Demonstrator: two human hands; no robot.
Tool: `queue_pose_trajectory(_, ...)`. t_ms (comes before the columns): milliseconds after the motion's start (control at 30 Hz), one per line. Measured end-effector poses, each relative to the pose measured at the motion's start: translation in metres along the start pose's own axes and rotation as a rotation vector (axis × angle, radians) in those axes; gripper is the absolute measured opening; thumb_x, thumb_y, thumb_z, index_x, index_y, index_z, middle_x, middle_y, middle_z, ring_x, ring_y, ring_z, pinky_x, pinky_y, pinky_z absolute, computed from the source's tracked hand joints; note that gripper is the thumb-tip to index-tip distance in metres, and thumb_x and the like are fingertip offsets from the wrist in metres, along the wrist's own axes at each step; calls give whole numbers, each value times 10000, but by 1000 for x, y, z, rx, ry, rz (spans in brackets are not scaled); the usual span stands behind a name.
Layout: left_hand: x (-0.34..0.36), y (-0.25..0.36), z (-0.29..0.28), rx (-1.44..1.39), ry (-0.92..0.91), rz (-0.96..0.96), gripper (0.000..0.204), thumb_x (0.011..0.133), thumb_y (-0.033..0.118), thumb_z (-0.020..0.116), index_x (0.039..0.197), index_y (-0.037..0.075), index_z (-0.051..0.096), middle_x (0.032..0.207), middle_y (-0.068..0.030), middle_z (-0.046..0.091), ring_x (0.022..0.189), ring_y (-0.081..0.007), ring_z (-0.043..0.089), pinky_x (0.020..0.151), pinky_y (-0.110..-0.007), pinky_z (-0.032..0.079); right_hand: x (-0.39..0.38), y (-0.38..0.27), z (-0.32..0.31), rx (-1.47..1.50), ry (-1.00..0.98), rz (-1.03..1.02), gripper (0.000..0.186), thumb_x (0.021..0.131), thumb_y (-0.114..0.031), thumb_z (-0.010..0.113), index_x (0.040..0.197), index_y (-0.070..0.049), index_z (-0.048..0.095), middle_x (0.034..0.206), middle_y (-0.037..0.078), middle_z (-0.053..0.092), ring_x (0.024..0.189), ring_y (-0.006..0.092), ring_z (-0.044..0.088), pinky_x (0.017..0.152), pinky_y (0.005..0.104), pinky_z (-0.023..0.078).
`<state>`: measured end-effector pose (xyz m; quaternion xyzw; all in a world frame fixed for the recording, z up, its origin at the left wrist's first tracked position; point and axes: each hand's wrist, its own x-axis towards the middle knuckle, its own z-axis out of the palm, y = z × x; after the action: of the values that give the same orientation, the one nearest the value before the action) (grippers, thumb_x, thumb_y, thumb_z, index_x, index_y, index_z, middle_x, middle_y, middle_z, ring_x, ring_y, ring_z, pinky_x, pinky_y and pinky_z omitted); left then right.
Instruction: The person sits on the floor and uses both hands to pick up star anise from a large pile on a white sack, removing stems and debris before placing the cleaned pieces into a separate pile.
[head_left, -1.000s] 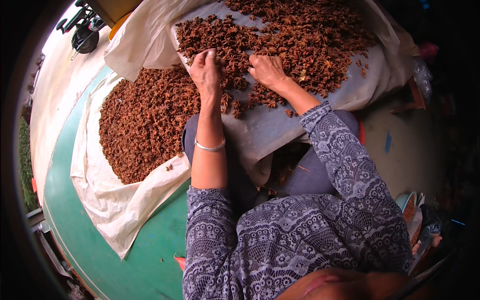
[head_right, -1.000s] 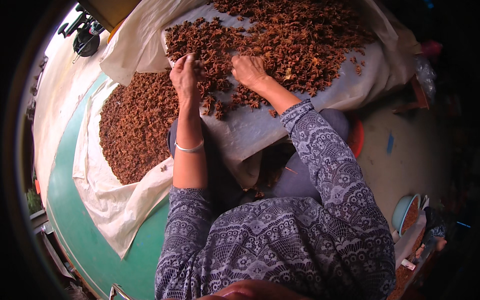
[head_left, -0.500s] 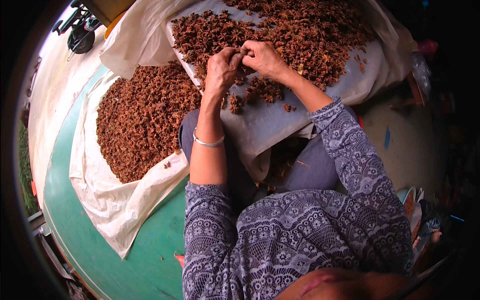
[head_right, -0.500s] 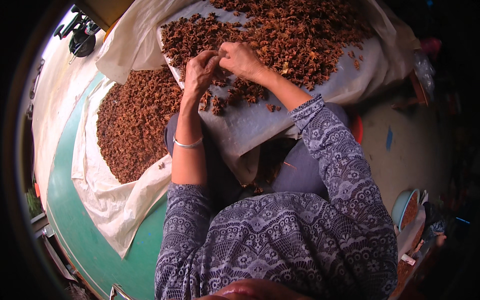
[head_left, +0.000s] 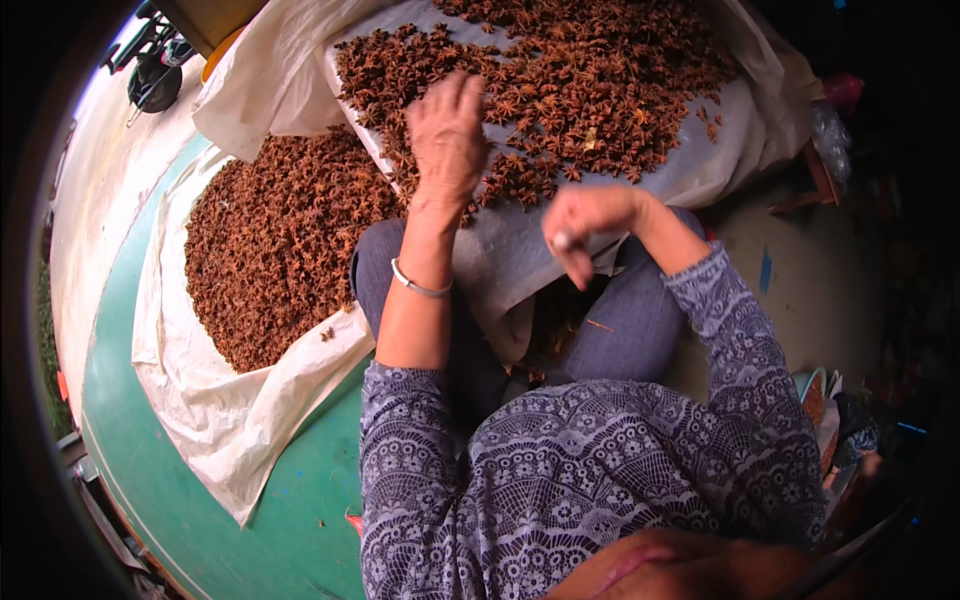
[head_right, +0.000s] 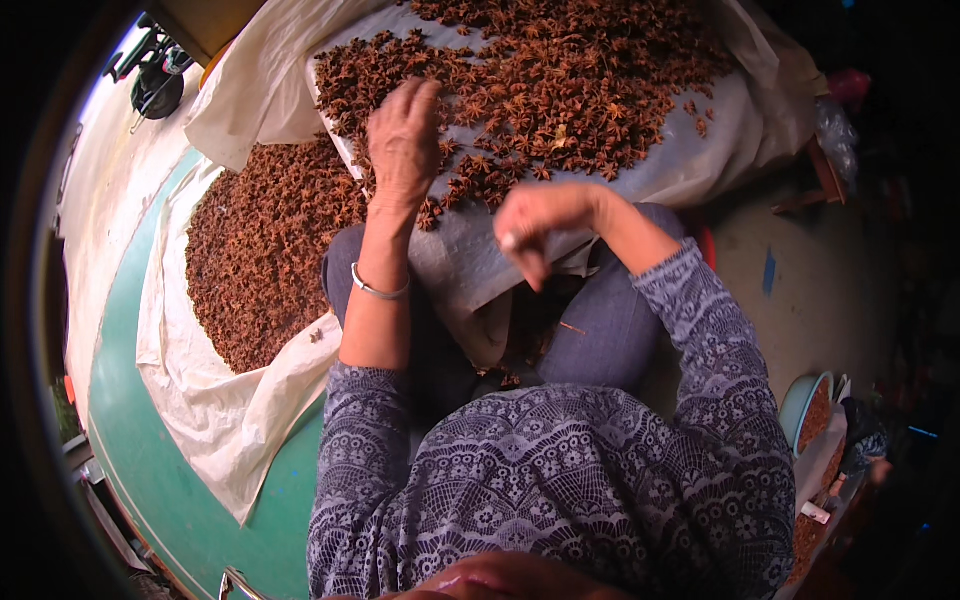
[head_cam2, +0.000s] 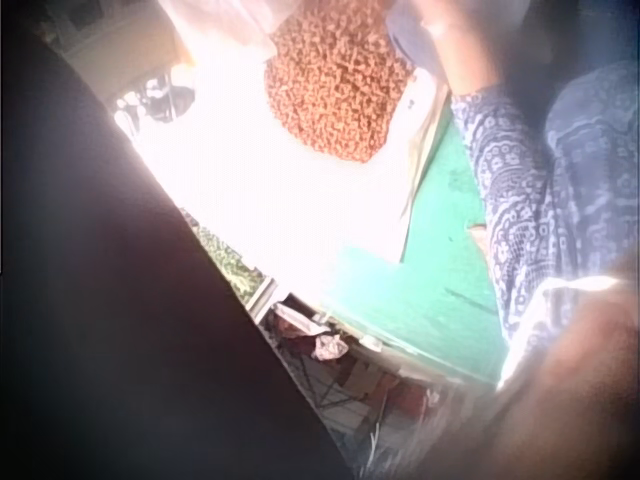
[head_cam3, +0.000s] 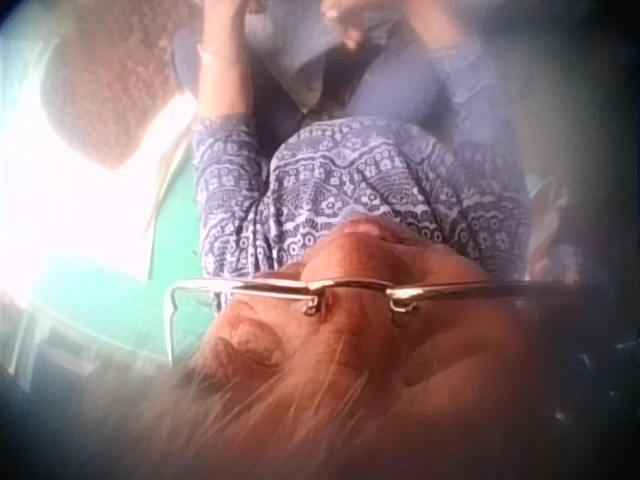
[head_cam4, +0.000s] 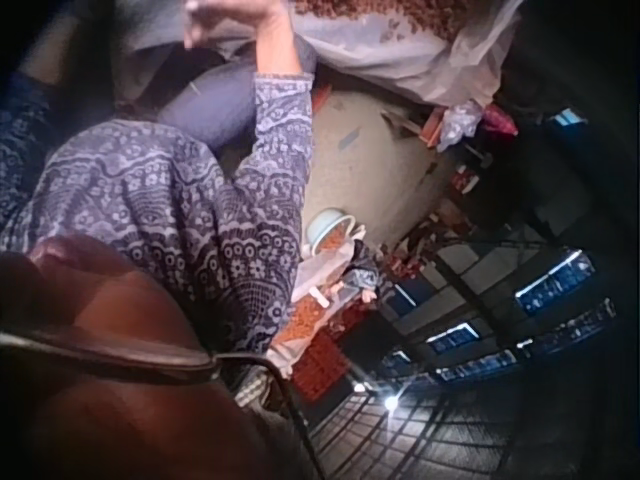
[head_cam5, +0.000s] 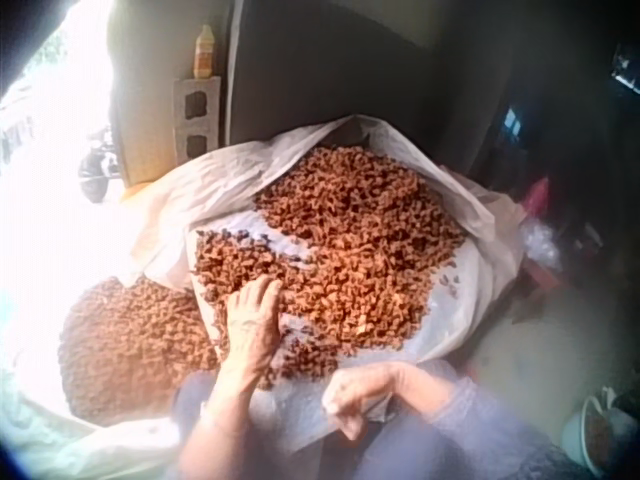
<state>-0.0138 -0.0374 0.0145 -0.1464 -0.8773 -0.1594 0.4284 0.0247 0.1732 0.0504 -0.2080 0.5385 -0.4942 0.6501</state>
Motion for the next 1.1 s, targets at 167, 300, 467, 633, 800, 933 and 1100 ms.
queue_pose_trajectory(167,-10,-5,-2,-462,-249,-506,249,812,117,585,1050,64,633,941,-152,647,885,-279,628,778,-360,469,18,5,-8,-1159,785,-181,201,846,-137,523,768,33,597,685,176,609,593,302,627,528,366,514)
queue_pose_trajectory(300,-12,-15,4,-596,-331,-708,162,836,171,602,901,44,679,793,-182,664,738,-300,656,683,-368,504,81,7,-75,-1403,1199,-258,79,773,-65,576,744,9,582,722,161,546,618,321,591,556,413,493)
queue_pose_trajectory(467,-14,-13,2,-451,-598,-568,254,852,163,606,1056,16,642,865,-173,678,797,-266,664,723,-356,508,89,2,-86,-1448,1223,-236,24,773,-15,602,776,5,615,763,124,603,671,256,625,597,359,509)
queue_pose_trajectory(633,-20,-11,14,-802,-591,-532,271,847,195,647,1002,-23,609,715,-118,625,631,-218,610,575,-320,477,82,-16,-65,-144,1041,-679,87,822,-94,667,886,-35,662,839,38,679,713,105,623,586,234,499)
queue_pose_trajectory(800,5,-5,-15,-1450,-574,-930,186,833,178,619,785,-1,607,559,-20,510,446,-101,477,407,-226,369,74,-25,-56,611,617,-843,92,839,-102,651,897,-33,637,791,19,637,648,75,562,552,182,460)
queue_pose_trajectory(933,1,-8,-16,-1818,-444,-893,132,784,105,565,682,23,550,536,-4,484,407,-75,441,371,-221,367,51,-30,-42,585,288,-863,93,859,-102,613,850,-11,600,680,23,519,603,94,488,502,173,415)
queue_pose_trajectory(1100,-12,-20,2,-366,-192,-436,182,816,157,612,967,58,632,937,-113,633,784,-183,603,661,-309,467,-2,-20,-22,17,-238,-212,335,840,-202,639,1028,74,617,758,180,664,593,208,658,484,280,535)
